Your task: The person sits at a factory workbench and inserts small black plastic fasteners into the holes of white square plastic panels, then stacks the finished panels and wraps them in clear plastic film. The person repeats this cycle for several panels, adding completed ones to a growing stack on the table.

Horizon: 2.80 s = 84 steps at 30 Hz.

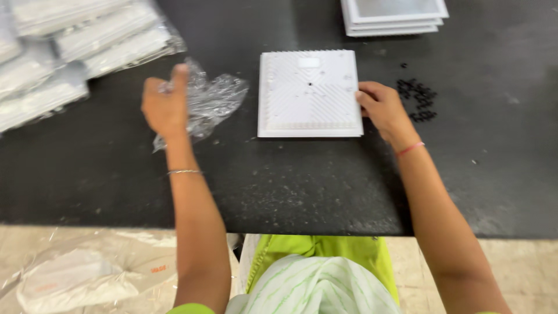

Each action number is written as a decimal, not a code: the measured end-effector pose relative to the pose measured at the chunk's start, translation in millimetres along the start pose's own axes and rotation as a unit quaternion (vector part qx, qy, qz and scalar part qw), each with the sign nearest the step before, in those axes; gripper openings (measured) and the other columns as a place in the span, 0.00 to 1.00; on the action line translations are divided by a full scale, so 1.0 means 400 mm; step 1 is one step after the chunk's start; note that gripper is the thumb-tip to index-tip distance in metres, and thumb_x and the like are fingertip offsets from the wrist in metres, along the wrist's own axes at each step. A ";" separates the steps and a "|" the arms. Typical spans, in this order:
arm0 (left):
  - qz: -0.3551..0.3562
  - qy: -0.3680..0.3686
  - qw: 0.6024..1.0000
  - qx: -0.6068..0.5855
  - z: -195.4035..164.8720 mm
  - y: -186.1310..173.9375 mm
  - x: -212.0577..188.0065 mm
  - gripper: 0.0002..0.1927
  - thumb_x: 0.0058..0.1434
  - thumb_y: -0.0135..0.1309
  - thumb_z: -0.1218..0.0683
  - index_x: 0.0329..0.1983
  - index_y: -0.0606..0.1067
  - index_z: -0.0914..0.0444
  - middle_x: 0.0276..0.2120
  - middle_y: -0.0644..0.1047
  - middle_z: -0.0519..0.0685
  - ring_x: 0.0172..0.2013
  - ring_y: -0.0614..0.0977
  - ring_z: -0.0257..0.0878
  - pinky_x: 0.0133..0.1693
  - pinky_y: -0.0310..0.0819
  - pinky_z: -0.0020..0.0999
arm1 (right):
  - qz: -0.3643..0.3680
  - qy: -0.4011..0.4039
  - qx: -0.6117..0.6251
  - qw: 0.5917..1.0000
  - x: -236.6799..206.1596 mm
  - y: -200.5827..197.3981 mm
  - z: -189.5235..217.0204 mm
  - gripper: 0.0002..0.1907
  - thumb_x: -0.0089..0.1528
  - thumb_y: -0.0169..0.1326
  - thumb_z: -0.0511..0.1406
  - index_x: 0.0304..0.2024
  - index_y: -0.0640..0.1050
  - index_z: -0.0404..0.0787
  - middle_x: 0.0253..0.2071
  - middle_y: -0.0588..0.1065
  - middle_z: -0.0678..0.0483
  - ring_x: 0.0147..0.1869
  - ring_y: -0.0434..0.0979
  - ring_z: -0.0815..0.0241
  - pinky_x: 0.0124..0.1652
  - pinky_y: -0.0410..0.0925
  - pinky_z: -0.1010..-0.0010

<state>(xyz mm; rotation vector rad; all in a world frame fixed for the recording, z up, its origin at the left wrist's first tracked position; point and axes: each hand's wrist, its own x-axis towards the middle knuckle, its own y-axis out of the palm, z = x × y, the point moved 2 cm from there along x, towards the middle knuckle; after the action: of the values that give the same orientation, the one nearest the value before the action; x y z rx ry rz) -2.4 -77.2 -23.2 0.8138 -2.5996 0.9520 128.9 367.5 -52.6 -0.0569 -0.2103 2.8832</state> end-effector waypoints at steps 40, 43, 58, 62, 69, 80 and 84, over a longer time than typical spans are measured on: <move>0.121 0.072 0.990 0.026 -0.030 0.106 -0.085 0.08 0.61 0.57 0.61 0.39 0.71 0.60 0.38 0.81 0.52 0.43 0.82 0.57 0.43 0.74 0.50 | -0.217 -0.132 -0.376 0.891 -0.033 -0.226 0.044 0.09 0.56 0.66 0.29 0.40 0.86 0.41 0.37 0.80 0.49 0.40 0.83 0.54 0.43 0.73 0.65; 0.087 0.089 0.992 -0.026 -0.039 0.096 -0.084 0.12 0.58 0.56 0.63 0.42 0.68 0.60 0.37 0.80 0.54 0.41 0.82 0.59 0.42 0.73 0.51 | -0.211 -0.124 -0.375 0.894 -0.027 -0.235 0.031 0.09 0.55 0.67 0.29 0.39 0.86 0.41 0.37 0.80 0.50 0.40 0.83 0.55 0.43 0.74 0.65; 0.057 0.025 0.998 -0.013 -0.137 0.032 -0.089 0.30 0.63 0.54 0.28 0.31 0.79 0.59 0.33 0.82 0.56 0.37 0.82 0.59 0.38 0.73 0.52 | -0.211 -0.160 -0.373 0.889 -0.021 -0.221 0.033 0.09 0.56 0.69 0.30 0.40 0.85 0.38 0.39 0.78 0.49 0.39 0.81 0.57 0.43 0.74 0.68; 0.084 0.017 0.996 -0.007 -0.140 0.034 -0.093 0.27 0.54 0.63 0.34 0.26 0.75 0.62 0.28 0.80 0.55 0.33 0.81 0.58 0.34 0.74 0.50 | -0.174 -0.177 -0.264 0.932 -0.034 -0.131 0.120 0.09 0.60 0.67 0.30 0.43 0.84 0.38 0.42 0.78 0.53 0.42 0.81 0.62 0.43 0.73 0.73; 0.043 0.089 0.993 -0.060 -0.125 0.067 -0.093 0.06 0.55 0.59 0.60 0.35 0.76 0.57 0.38 0.81 0.50 0.38 0.82 0.57 0.35 0.74 0.50 | 0.059 -0.241 -0.243 0.938 -0.046 0.145 0.265 0.10 0.61 0.65 0.29 0.45 0.82 0.37 0.49 0.77 0.53 0.49 0.81 0.63 0.47 0.74 0.74; 0.123 0.044 0.982 -0.139 -0.159 0.030 -0.088 0.13 0.59 0.56 0.64 0.42 0.71 0.54 0.37 0.85 0.42 0.41 0.86 0.48 0.37 0.76 0.44 | 0.142 -0.192 -0.336 0.911 -0.013 0.244 0.332 0.10 0.58 0.64 0.30 0.43 0.84 0.42 0.48 0.79 0.53 0.49 0.81 0.61 0.48 0.75 0.71; 0.144 0.029 0.977 -0.157 -0.185 0.007 -0.091 0.10 0.60 0.60 0.59 0.41 0.74 0.53 0.36 0.85 0.40 0.40 0.86 0.44 0.37 0.76 0.42 | 0.141 -0.182 -0.356 0.905 -0.008 0.248 0.330 0.11 0.58 0.64 0.30 0.43 0.84 0.42 0.48 0.79 0.53 0.49 0.81 0.61 0.47 0.74 0.71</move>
<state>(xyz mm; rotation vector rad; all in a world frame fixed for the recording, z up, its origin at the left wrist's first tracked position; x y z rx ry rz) 28.7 -11.7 15.9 0.3308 -2.7634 0.5914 100.1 253.3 63.4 0.3499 -1.4181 2.8870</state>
